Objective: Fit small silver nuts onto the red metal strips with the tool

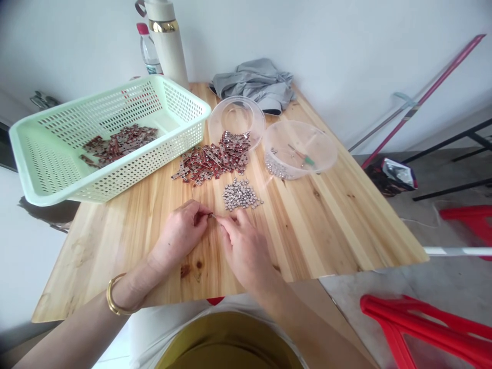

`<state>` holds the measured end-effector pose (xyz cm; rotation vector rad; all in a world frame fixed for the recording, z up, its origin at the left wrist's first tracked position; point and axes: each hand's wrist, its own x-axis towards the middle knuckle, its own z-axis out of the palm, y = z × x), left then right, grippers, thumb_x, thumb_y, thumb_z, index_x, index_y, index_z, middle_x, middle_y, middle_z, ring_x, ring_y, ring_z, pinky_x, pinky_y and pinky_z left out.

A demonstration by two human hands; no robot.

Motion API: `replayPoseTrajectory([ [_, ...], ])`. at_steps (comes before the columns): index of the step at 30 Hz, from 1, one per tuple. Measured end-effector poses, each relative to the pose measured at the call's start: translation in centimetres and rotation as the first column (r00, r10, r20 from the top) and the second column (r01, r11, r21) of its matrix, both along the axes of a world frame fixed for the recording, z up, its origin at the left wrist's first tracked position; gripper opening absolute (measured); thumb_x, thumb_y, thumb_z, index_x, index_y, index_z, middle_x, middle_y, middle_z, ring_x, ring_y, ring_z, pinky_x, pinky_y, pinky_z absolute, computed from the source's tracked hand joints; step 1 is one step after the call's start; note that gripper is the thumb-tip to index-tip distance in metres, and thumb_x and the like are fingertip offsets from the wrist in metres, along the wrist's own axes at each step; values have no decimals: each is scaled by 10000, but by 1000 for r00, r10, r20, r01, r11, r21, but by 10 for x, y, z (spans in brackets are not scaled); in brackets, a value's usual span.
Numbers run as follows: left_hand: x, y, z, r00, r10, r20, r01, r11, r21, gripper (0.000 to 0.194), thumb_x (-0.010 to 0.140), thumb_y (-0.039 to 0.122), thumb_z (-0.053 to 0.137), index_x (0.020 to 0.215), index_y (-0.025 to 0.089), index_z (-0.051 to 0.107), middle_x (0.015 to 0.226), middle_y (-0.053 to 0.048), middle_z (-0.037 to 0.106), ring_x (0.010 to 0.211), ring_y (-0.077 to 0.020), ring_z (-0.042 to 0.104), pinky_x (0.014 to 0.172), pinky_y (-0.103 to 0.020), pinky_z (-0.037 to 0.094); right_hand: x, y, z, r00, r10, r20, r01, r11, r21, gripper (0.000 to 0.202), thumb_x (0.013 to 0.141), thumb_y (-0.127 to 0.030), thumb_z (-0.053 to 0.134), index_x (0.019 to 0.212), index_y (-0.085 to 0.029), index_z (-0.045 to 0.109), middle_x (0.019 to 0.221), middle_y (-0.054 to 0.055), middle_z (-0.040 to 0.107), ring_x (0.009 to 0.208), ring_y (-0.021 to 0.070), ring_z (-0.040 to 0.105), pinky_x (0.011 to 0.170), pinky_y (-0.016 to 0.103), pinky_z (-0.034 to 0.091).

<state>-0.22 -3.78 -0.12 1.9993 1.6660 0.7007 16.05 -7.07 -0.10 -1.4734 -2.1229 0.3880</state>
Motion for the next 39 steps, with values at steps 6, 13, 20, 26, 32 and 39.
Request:
replayPoseTrajectory([
  [6, 0, 0, 0, 1000, 6, 10, -6, 1000, -11, 178, 797, 42, 533, 803, 175, 652, 820, -33, 682, 769, -171, 643, 717, -288, 500, 0, 0, 0, 999, 6, 40, -6, 1000, -13, 303, 956, -162, 422, 1113, -207, 677, 918, 72, 582, 823, 191, 625, 727, 323, 522],
  [13, -1, -2, -4, 1000, -2, 28, 2, 1000, 18, 182, 800, 51, 539, 797, 191, 656, 818, -21, 682, 770, -163, 641, 726, -282, 508, -1, -2, 1, 991, 28, 131, -20, 998, -59, 322, 940, -157, 435, 1165, -228, 655, 954, 71, 580, 757, 174, 616, 609, 283, 483],
  [20, -19, 4, 28, 997, 28, 65, -41, 977, 211, 174, 811, 49, 554, 825, 187, 659, 810, 4, 674, 672, -115, 599, 684, -249, 512, 7, 1, -3, 992, 13, -124, -12, 1000, 6, 277, 976, -193, 405, 1147, -241, 617, 995, 72, 611, 900, 190, 629, 779, 321, 526],
  [26, -78, 37, 97, 940, 340, 29, -272, 697, 663, 222, 927, 159, 512, 1101, 185, 648, 1100, -31, 619, 879, -144, 590, 793, -302, 511, 18, 5, 0, 945, -74, -319, 94, 994, 48, 215, 964, -209, 447, 1102, -226, 611, 1009, 76, 641, 944, 196, 625, 823, 336, 523],
  [32, -48, 42, 46, 941, 111, -320, -9, 952, 305, 179, 909, 171, 516, 964, 167, 687, 969, -70, 664, 831, -196, 644, 717, -306, 519, 32, 9, 7, 942, -124, -313, 159, 983, 90, 176, 953, -233, 491, 1068, -226, 624, 1019, 77, 656, 944, 200, 642, 805, 328, 529],
  [39, -45, 57, 19, 888, 49, -457, -11, 996, 86, 178, 890, 219, 514, 966, 210, 675, 1018, -88, 628, 796, -227, 639, 635, -313, 476, 43, 4, 2, 945, -122, -304, 159, 982, 99, 158, 954, -212, 497, 1044, -214, 627, 993, 71, 659, 928, 186, 644, 777, 307, 527],
])
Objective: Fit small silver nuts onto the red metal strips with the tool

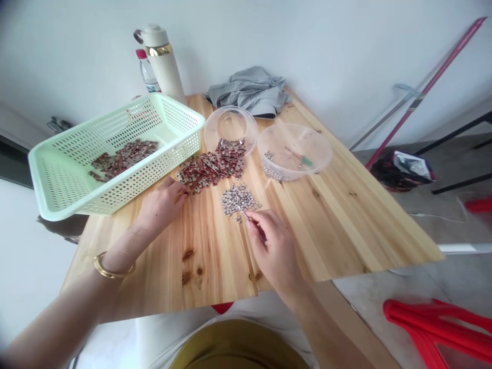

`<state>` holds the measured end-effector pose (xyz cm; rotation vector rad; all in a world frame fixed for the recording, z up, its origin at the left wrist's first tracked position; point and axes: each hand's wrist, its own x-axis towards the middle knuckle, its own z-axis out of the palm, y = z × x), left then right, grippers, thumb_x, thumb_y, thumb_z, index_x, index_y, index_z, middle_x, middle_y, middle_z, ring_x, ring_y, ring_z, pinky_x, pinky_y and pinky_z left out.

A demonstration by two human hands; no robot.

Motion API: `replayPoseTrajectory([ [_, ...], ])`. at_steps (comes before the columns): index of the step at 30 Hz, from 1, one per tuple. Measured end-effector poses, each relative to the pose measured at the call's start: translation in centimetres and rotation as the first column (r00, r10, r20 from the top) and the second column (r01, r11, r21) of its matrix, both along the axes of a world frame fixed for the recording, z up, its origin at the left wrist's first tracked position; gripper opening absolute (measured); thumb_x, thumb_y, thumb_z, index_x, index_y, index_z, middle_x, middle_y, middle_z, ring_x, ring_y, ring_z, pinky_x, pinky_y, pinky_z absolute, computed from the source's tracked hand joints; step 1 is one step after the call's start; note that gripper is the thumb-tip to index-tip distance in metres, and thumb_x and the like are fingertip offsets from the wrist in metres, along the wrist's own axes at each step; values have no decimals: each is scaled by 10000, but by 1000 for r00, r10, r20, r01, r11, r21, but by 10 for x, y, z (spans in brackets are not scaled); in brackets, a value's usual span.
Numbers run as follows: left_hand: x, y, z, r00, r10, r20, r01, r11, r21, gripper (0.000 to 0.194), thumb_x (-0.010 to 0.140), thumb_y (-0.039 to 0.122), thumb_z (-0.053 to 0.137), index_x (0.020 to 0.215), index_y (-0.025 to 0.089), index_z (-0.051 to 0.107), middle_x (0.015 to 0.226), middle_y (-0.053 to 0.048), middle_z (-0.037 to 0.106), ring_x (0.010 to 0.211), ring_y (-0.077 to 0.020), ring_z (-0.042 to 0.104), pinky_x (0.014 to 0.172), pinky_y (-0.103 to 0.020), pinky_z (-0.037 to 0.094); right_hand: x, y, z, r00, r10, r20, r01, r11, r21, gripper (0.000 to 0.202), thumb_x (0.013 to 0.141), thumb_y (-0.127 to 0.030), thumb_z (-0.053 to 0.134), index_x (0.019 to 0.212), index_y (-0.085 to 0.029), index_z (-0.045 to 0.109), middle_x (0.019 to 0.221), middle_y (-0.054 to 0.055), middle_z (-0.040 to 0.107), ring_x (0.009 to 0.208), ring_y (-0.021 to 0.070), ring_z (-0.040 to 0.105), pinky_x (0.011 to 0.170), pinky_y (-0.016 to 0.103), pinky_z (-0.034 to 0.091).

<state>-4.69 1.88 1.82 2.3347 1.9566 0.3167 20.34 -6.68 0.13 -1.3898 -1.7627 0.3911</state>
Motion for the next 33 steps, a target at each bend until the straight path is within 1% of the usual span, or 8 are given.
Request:
replayPoseTrajectory([
  [4, -2, -3, 1, 983, -72, 168, 86, 993, -79, 41, 785, 161, 589, 791, 186, 622, 898, -50, 632, 745, -195, 615, 655, -305, 466, 4, 5, -2, 998, 46, 36, -45, 998, -49, 170, 957, -214, 492, 1060, -209, 627, 1002, 68, 661, 918, 181, 639, 738, 294, 517],
  [6, 2, -8, 0, 966, -99, 239, 133, 983, -129, 53, 762, 128, 590, 762, 180, 600, 816, -31, 633, 708, -176, 600, 653, -296, 458, 4, 10, -3, 994, 85, 70, -80, 994, -75, 164, 952, -209, 494, 1050, -206, 626, 988, 62, 658, 914, 183, 635, 766, 307, 513],
  [11, 12, -16, -2, 934, -181, 308, 237, 959, -157, 269, 710, 17, 535, 918, 162, 623, 788, -11, 621, 673, -148, 575, 659, -277, 441, 1, 22, -4, 977, 111, 184, -86, 987, -139, 98, 916, -191, 537, 944, -200, 631, 932, 50, 650, 816, 186, 629, 746, 324, 501],
  [14, 15, -22, -2, 934, -207, 292, 249, 962, -115, 242, 746, 32, 502, 877, 180, 640, 833, -23, 611, 685, -147, 568, 656, -281, 424, 4, 28, -3, 964, 80, 254, -49, 991, -128, 75, 904, -200, 556, 887, -197, 629, 869, 40, 633, 772, 189, 611, 716, 323, 483],
  [19, 16, -36, 3, 901, -84, 426, 120, 991, -57, 139, 793, 121, 539, 883, 200, 611, 852, 0, 632, 625, -117, 539, 626, -258, 413, 12, 33, -1, 956, 89, 281, -47, 987, -151, 77, 905, -202, 566, 891, -201, 641, 855, 32, 619, 753, 175, 604, 699, 299, 467],
  [22, 19, -43, 6, 857, 16, 515, 68, 987, -145, 66, 784, 157, 569, 819, 210, 589, 733, 41, 628, 561, -100, 516, 577, -236, 391, 9, 34, 1, 942, 148, 300, -104, 982, -159, 83, 906, -192, 567, 878, -204, 644, 878, 30, 621, 786, 172, 611, 720, 290, 464],
  [25, 24, -48, 8, 830, 109, 546, 40, 966, -255, 30, 780, 189, 587, 781, 216, 600, 594, 72, 583, 502, -94, 501, 536, -227, 368, 2, 34, 3, 925, 151, 348, -97, 981, -166, 77, 907, -188, 573, 883, -199, 645, 903, 30, 623, 800, 172, 616, 731, 290, 460],
  [33, 26, -51, 1, 756, 146, 639, 52, 958, -280, 42, 781, 216, 605, 757, 218, 639, 597, 61, 616, 527, -100, 543, 539, -222, 403, -13, 44, 9, 846, 184, 500, -125, 981, -149, 108, 917, -162, 560, 905, -195, 662, 951, 37, 622, 828, 173, 619, 698, 284, 435],
])
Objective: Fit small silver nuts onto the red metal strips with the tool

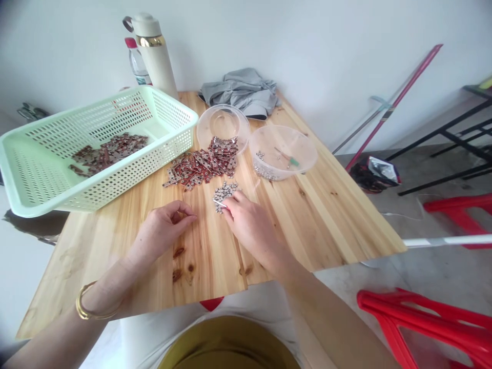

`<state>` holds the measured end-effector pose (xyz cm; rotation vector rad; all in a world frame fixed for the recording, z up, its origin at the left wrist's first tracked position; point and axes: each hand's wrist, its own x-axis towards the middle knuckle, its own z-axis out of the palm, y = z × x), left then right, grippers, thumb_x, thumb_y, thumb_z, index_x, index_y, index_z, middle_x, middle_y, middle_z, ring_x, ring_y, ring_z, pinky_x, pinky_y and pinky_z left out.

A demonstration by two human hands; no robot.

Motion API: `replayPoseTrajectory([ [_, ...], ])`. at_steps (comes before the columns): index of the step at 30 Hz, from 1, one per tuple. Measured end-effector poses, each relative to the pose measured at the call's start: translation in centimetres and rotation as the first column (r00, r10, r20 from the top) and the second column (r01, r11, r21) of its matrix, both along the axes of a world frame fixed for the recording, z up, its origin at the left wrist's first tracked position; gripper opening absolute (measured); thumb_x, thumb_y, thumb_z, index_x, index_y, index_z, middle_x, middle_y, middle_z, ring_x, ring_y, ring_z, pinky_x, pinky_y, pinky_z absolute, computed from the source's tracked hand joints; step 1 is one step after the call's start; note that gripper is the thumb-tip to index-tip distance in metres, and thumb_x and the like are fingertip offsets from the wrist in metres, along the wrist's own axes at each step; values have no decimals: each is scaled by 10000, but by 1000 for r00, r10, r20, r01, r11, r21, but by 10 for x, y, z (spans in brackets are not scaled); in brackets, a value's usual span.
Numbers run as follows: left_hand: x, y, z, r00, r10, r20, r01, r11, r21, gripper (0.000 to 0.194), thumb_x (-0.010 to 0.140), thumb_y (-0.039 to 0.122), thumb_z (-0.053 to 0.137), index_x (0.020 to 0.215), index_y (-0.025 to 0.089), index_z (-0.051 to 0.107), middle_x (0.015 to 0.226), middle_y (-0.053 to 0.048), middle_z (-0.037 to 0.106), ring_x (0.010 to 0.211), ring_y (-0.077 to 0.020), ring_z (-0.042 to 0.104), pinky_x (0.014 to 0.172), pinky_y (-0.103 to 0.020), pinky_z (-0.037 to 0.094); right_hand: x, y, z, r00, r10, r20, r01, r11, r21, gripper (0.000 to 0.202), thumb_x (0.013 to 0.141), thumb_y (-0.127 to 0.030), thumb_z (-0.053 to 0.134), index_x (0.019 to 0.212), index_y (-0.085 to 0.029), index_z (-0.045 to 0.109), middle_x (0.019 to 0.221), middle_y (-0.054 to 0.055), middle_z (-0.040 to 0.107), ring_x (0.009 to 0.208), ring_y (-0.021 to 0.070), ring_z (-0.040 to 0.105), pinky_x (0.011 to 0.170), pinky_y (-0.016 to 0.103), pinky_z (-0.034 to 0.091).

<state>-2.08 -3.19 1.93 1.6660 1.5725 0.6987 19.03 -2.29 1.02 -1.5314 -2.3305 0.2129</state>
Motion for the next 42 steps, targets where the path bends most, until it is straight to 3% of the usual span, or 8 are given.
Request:
replayPoseTrajectory([
  [6, -3, 0, -3, 1000, 20, 14, -21, 997, 73, 64, 775, 220, 611, 731, 204, 654, 707, 22, 653, 610, -116, 572, 588, -234, 438, 1, 15, 0, 999, 13, 37, -10, 997, -72, 87, 873, -142, 592, 809, -184, 634, 886, 32, 622, 772, 171, 602, 675, 287, 416],
  [10, -5, 0, -7, 998, 63, 19, -63, 998, 7, 96, 804, 227, 584, 762, 194, 664, 672, 18, 667, 604, -127, 594, 597, -248, 451, -8, 11, 2, 994, 8, -112, -13, 999, -42, 82, 872, -148, 576, 804, -182, 608, 855, 32, 612, 753, 164, 592, 686, 282, 426],
  [14, -5, -2, -10, 995, 36, -92, -29, 997, 76, 111, 792, 143, 572, 784, 189, 673, 724, -1, 675, 656, -135, 602, 647, -263, 452, -29, -1, -2, 969, 41, -244, -37, 999, 21, 104, 903, -177, 545, 813, -183, 595, 839, 39, 608, 754, 165, 587, 690, 279, 429],
  [20, -4, -1, -10, 970, -22, -243, 50, 993, 111, 139, 777, 104, 559, 773, 182, 674, 799, -30, 644, 723, -156, 600, 681, -284, 456, -49, -9, -11, 980, 86, -177, -86, 996, 8, 110, 921, -177, 528, 844, -199, 603, 850, 37, 610, 776, 172, 580, 684, 284, 419],
  [26, -7, 5, -12, 964, -76, -254, 104, 990, 96, 119, 782, 116, 561, 780, 181, 661, 792, -33, 645, 719, -159, 611, 677, -281, 470, -54, -11, -15, 990, 88, -106, -82, 995, 64, 129, 929, -168, 502, 862, -194, 610, 848, 40, 599, 757, 176, 570, 644, 290, 405],
  [34, -5, 4, -11, 936, -44, -349, 78, 993, 84, 90, 802, 157, 538, 758, 176, 614, 802, -38, 629, 730, -177, 610, 637, -283, 441, -53, -18, -19, 987, 129, -99, -119, 988, 97, 220, 960, -161, 441, 856, -195, 632, 878, 47, 618, 808, 169, 608, 715, 285, 448],
  [38, -5, 2, -11, 941, -54, -334, 82, 994, 70, 63, 788, 159, 554, 758, 184, 604, 827, -32, 630, 732, -174, 610, 640, -281, 434, -48, -25, -17, 979, 153, -135, -151, 988, 22, 222, 971, -168, 429, 992, -208, 646, 934, 51, 643, 839, 167, 634, 752, 290, 484],
  [42, -3, 0, -9, 942, -44, -333, 70, 995, 66, 98, 820, 174, 535, 735, 188, 583, 820, -33, 622, 722, -170, 607, 638, -281, 435, -41, -32, -14, 967, 94, -238, -98, 995, -3, 244, 990, -267, 437, 1203, -217, 546, 1005, 80, 636, 889, 204, 644, 767, 338, 521],
])
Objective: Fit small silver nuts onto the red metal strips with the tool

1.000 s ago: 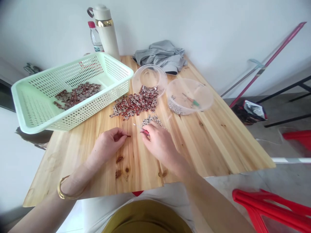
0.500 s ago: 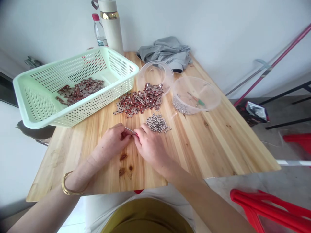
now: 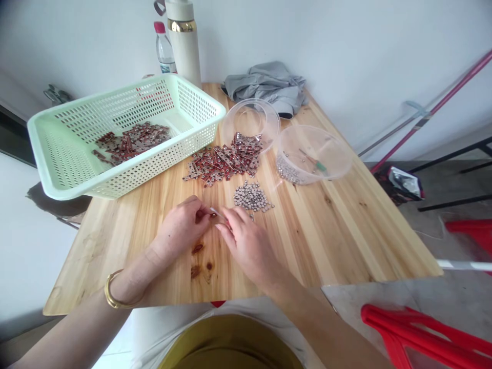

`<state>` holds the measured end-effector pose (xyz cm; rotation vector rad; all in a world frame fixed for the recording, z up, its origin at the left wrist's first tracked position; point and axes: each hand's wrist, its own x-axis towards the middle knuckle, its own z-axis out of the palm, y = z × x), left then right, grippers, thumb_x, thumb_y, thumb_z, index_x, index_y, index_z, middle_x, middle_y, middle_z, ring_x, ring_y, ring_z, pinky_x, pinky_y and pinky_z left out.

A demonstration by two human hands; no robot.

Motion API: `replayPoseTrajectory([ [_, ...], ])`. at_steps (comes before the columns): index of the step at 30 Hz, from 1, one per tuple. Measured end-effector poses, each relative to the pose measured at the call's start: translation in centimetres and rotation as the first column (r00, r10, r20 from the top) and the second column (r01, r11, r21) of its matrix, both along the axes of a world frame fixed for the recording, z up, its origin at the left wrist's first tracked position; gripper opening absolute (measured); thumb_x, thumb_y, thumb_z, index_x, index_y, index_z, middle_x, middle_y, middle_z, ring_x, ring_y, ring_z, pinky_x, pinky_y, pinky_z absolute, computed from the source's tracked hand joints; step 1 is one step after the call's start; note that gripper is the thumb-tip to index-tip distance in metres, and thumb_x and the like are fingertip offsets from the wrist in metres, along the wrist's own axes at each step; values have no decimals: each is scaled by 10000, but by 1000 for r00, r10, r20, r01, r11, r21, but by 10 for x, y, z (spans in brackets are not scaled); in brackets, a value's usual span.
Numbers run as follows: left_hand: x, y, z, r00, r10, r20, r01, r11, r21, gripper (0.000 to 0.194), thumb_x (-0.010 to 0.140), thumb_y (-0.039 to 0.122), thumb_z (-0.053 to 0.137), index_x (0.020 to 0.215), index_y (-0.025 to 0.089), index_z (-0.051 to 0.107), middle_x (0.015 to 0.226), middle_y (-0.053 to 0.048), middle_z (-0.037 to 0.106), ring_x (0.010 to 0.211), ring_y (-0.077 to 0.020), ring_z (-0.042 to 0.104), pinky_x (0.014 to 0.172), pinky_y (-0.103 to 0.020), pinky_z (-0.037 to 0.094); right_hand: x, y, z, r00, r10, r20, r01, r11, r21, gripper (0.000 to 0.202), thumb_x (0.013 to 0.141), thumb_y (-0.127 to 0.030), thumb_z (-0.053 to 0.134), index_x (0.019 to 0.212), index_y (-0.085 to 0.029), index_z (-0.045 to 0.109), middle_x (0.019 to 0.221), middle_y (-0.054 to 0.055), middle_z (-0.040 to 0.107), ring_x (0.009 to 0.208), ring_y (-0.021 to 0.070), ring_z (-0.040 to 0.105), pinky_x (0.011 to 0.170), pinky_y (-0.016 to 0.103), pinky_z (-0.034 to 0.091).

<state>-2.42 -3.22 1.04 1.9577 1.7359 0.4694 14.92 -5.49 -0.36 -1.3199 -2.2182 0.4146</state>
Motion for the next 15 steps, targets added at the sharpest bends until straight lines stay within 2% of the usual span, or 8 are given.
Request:
replayPoseTrajectory([
  [2, 1, -1, 1, 1000, 2, -9, -2, 1000, 5, 107, 823, 166, 526, 732, 190, 578, 824, -34, 620, 729, -168, 608, 638, -276, 437, 2, -4, 1, 997, -56, -49, 56, 998, 1, 256, 996, -282, 420, 1232, -216, 497, 1006, 86, 621, 894, 210, 642, 753, 345, 528],
  [4, 3, -2, 2, 1000, 11, -28, -11, 1000, 9, 101, 818, 165, 527, 735, 193, 577, 827, -35, 618, 723, -166, 605, 628, -271, 438, 1, -9, 2, 995, -83, -49, 82, 997, -13, 216, 1002, -255, 388, 1177, -233, 512, 1001, 81, 614, 907, 209, 638, 758, 345, 525],
  [8, 4, -3, 3, 998, 26, -58, -25, 1000, 8, 82, 810, 173, 526, 751, 193, 579, 827, -35, 615, 693, -160, 594, 602, -266, 429, -3, -15, 2, 996, -90, 9, 90, 995, -30, 211, 996, -211, 393, 1031, -235, 599, 954, 70, 607, 884, 204, 632, 770, 341, 509],
  [15, 4, -4, 2, 998, 25, -56, -24, 1000, 15, 81, 797, 178, 529, 731, 197, 571, 820, -26, 610, 691, -165, 590, 596, -272, 412, -8, -18, -1, 984, -121, 127, 119, 993, 26, 242, 996, -202, 406, 1045, -202, 643, 930, 76, 593, 800, 178, 621, 660, 291, 480],
])
